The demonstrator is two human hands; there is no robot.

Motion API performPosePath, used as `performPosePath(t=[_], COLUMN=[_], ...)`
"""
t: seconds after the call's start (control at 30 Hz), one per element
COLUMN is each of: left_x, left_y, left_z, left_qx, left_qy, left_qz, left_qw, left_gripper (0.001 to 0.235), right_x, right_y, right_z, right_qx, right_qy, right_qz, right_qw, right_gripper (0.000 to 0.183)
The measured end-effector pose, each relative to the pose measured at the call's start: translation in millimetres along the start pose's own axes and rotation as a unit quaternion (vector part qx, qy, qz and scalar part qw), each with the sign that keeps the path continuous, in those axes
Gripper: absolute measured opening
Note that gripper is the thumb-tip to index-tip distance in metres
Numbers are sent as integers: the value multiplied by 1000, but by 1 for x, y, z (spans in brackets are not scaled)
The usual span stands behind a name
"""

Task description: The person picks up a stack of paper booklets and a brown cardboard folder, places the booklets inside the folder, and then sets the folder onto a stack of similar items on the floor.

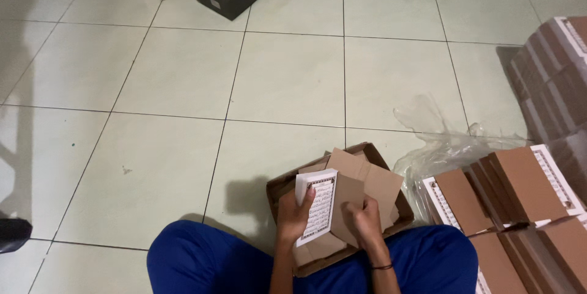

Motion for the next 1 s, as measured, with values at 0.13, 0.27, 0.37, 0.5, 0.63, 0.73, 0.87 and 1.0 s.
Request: performPosePath(t=[0.13, 0.27, 0.37, 0.5, 0.63, 0.73, 0.87, 1.0], left_x=[-5, 3, -3, -12, -9, -8, -14, -13], left_y=[2, 7, 14, 19, 21, 17, -1, -1], left_z=[13, 4, 14, 18, 9, 11, 9, 15], left_qx=[-4, -19, -74, -104, -129, -35, -26, 1], left_qy=[9, 46, 83, 52, 41, 81, 102, 126], left_qz=[-23, -30, -16, -9, -11, -11, -23, -37], left_qw=[1000, 998, 994, 993, 991, 996, 994, 991], left_gripper=[46, 41, 26, 44, 53, 46, 57, 63], right_x=[-17, -11, -11, -20, 5, -13, -16, -15], right_y=[-10, 3, 10, 9, 30, 12, 11, 14], right_z=[-46, -33, -27, -53, -26, -61, -65, -68], right_qx=[-115, -33, 51, 73, 39, -5, -29, -13], right_qy=[25, 18, -13, -14, -2, 35, 95, 145], right_qz=[9, 12, 4, -25, -58, -61, -1, 6], right_qw=[993, 999, 999, 997, 998, 998, 995, 989], right_gripper=[36, 30, 31, 15, 11, 13, 41, 51])
Point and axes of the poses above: each hand's wrist, its own x-axis towards the middle knuckle, its own y-axis out of the back of the hand, z = x × y, the point moved 4 cm from there along x, towards the middle knuckle, and after that the axes turned 4 degrees about y, right-handed, at the moved point
